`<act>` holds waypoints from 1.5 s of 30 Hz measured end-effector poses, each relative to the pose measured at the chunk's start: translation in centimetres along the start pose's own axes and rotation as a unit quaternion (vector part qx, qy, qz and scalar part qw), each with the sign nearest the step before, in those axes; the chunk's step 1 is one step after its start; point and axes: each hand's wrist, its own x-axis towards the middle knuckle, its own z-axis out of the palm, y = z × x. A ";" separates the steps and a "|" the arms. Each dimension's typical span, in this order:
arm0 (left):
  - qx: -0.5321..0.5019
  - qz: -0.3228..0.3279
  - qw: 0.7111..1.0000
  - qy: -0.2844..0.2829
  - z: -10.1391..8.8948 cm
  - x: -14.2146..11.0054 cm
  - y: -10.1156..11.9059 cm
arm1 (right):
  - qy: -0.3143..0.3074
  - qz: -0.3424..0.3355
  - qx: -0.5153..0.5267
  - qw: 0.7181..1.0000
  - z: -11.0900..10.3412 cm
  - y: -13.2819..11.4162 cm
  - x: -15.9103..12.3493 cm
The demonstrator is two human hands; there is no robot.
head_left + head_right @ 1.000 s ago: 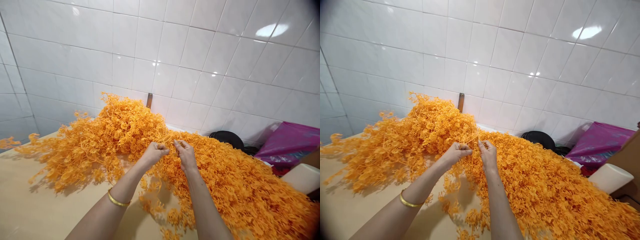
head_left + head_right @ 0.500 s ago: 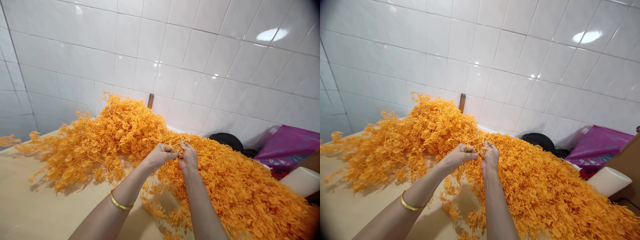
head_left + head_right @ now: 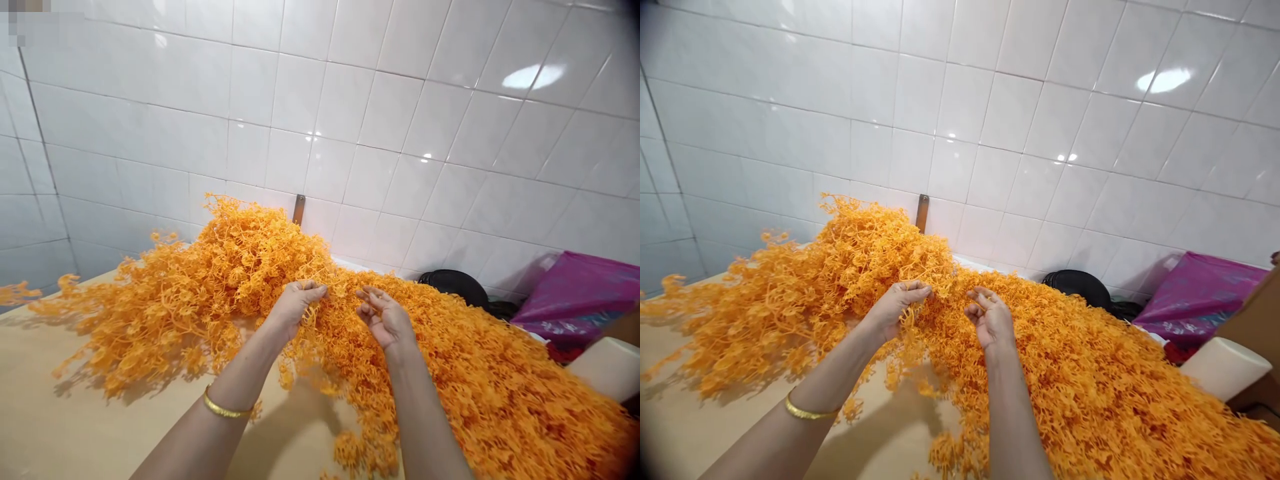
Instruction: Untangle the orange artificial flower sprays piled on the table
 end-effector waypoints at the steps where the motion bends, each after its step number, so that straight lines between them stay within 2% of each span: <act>1: -0.012 -0.008 1.000 0.008 0.0 0.1 -0.2 | -0.031 0.014 0.005 0.999 0.5 0.3 -0.2; 4: -0.025 -0.014 0.999 0.023 0.1 0.1 -0.4 | -0.103 0.022 0.000 0.994 1.5 1.1 -0.8; 7: -0.019 -0.003 0.999 0.031 0.1 0.1 -0.7 | -0.163 0.006 -0.071 0.984 2.5 1.8 -1.7; 10: -0.008 0.010 1.000 0.011 0.4 0.1 -1.2 | -0.186 -0.059 -0.133 0.972 3.6 2.7 -2.4; 13: 0.026 0.020 0.998 -0.047 0.9 -0.1 -1.5 | -0.096 -0.130 -0.132 0.978 4.1 3.1 -2.3; 16: 0.054 0.019 0.994 -0.094 1.1 -0.4 -1.2 | 0.000 -0.157 -0.106 0.982 2.7 2.1 -1.3; 20: 0.036 -0.005 0.998 -0.054 0.3 -0.3 -0.7 | 0.116 -0.173 -0.049 0.977 -0.8 -0.6 0.2; 22: -0.010 -0.025 0.999 -0.022 0.0 -0.1 -0.9 | 0.141 -0.136 -0.021 0.980 -1.5 -1.3 0.3; 24: -0.051 -0.050 0.997 -0.002 0.0 0.1 -1.5 | 0.108 -0.096 -0.028 0.989 -1.0 -1.1 0.0; 27: -0.067 -0.067 0.995 0.022 0.4 0.5 -2.5 | 0.004 -0.049 -0.073 0.996 0.8 -0.2 -0.8; 30: -0.053 -0.055 0.996 0.053 0.5 0.8 -3.1 | -0.098 -0.022 -0.128 0.987 1.8 0.2 -1.7; 32: -0.048 -0.039 0.995 0.074 0.5 1.0 -3.2 | -0.185 -0.006 -0.211 0.960 1.9 0.0 -2.3; 35: -0.038 -0.008 0.994 0.101 0.5 1.0 -3.2 | -0.291 0.023 -0.350 0.890 1.9 -0.1 -3.0; 36: -0.033 0.003 0.994 0.102 0.5 0.9 -3.2 | -0.303 0.022 -0.375 0.876 2.0 0.1 -3.2; 38: -0.024 0.026 0.995 0.094 0.6 0.8 -3.1 | -0.302 0.006 -0.388 0.871 2.3 0.7 -3.3; 42: -0.025 0.049 0.996 0.076 0.9 0.6 -3.1 | -0.259 -0.049 -0.355 0.897 3.0 2.1 -2.9; 45: -0.033 0.033 0.995 0.090 0.9 0.8 -3.1 | -0.229 -0.080 -0.313 0.918 3.1 2.8 -2.5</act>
